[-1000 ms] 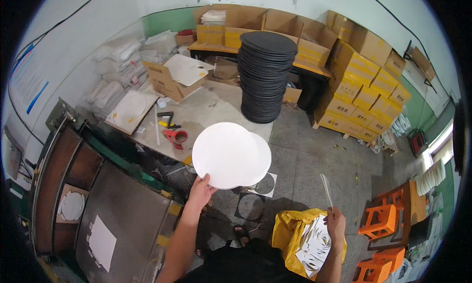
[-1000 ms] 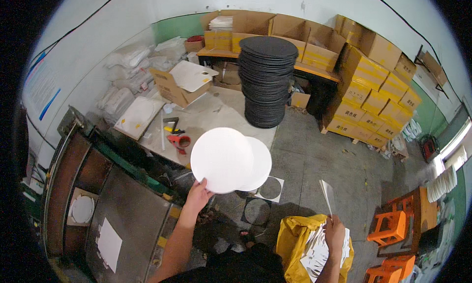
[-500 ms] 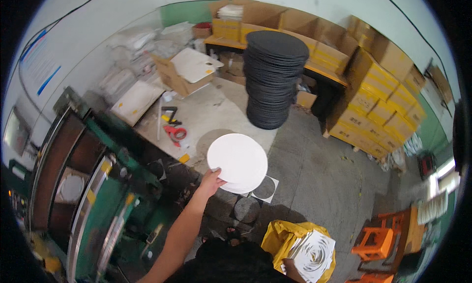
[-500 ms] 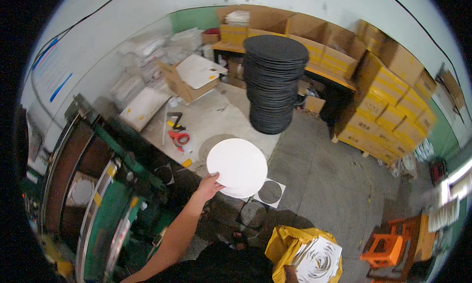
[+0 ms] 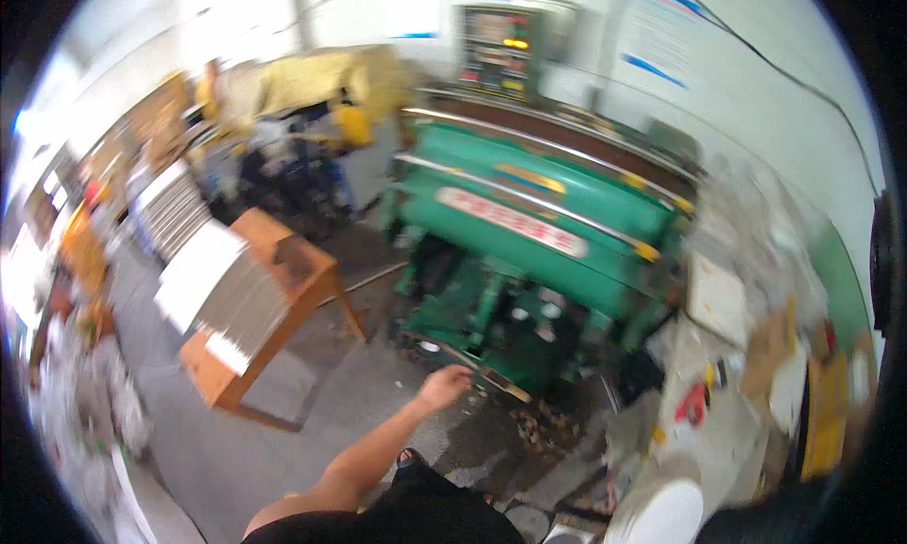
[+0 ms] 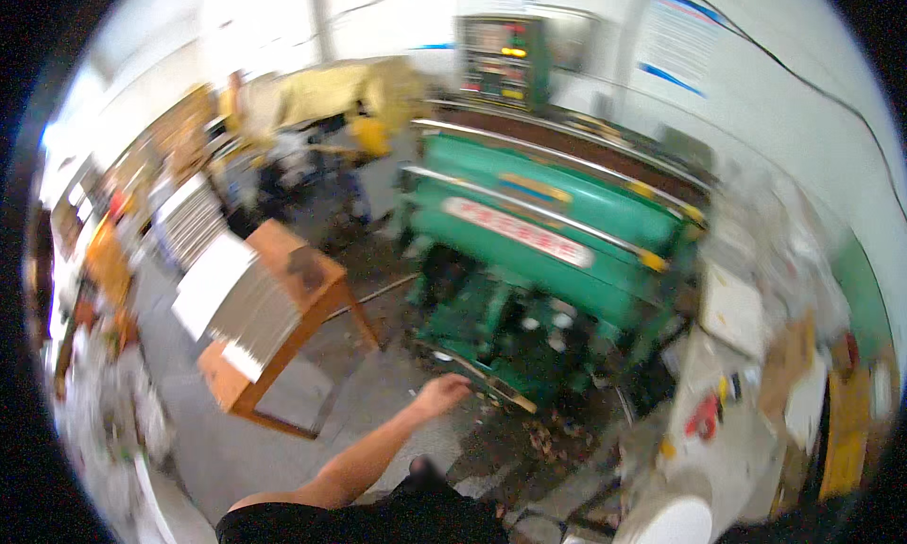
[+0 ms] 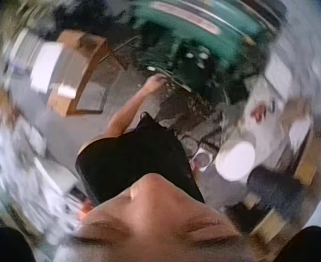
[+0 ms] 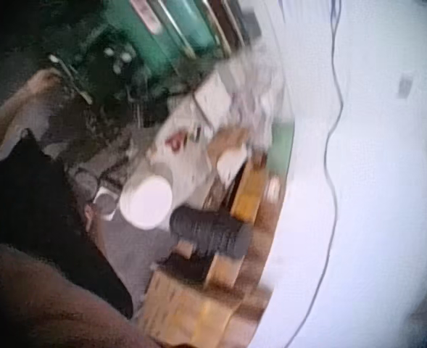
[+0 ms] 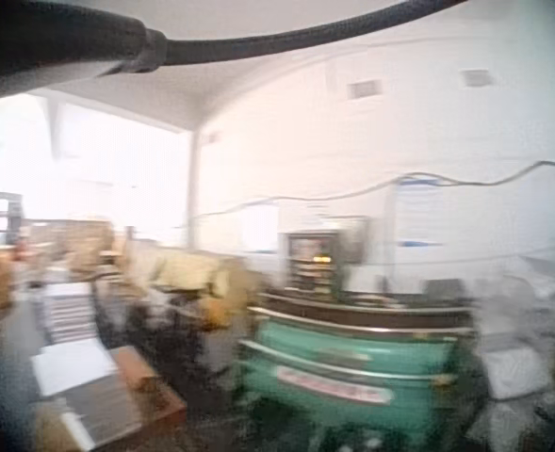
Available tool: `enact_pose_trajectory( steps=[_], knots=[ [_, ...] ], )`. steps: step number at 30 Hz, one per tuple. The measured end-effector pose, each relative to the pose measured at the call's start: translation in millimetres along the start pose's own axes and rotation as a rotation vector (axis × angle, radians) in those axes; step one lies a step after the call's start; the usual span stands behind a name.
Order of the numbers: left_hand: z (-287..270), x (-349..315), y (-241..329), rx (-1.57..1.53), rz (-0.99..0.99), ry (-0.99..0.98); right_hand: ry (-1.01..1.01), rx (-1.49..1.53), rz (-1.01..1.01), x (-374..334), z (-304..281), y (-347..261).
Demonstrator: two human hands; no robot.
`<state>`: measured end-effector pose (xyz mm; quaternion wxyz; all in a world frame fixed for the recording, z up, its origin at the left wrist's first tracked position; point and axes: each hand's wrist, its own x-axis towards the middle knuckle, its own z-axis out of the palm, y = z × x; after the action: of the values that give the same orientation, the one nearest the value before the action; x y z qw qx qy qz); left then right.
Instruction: The person takes square paper sheets from a stack and places them onto a machine plate, then removes die-cut circular sections and places them into a bin.
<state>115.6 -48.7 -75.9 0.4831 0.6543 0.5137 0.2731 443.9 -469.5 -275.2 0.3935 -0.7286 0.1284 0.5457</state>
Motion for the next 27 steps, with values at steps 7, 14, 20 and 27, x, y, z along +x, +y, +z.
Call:
enact_pose_trajectory(
  steps=[7, 14, 20, 27],
  knots=[
    [-358.7, -204.5, -138.8, -0.718, -0.067, 1.297, -0.176, -0.546, -0.047, 16.8, 170.5, -92.0],
    [-492.8, -284.3, -104.3, -0.839, -0.074, 1.375, -0.4, -0.838, -0.207, -3.0, 344.5, -106.0],
    [-424.1, -275.7, -70.1, -1.085, 0.104, 1.037, -0.507, -1.003, -0.328, -64.9, 406.0, -97.7],
    [-449.1, -286.5, -47.9, -0.651, 0.108, 1.361, -0.369, -1.167, -0.18, -68.6, 369.3, -114.4]
  ],
)
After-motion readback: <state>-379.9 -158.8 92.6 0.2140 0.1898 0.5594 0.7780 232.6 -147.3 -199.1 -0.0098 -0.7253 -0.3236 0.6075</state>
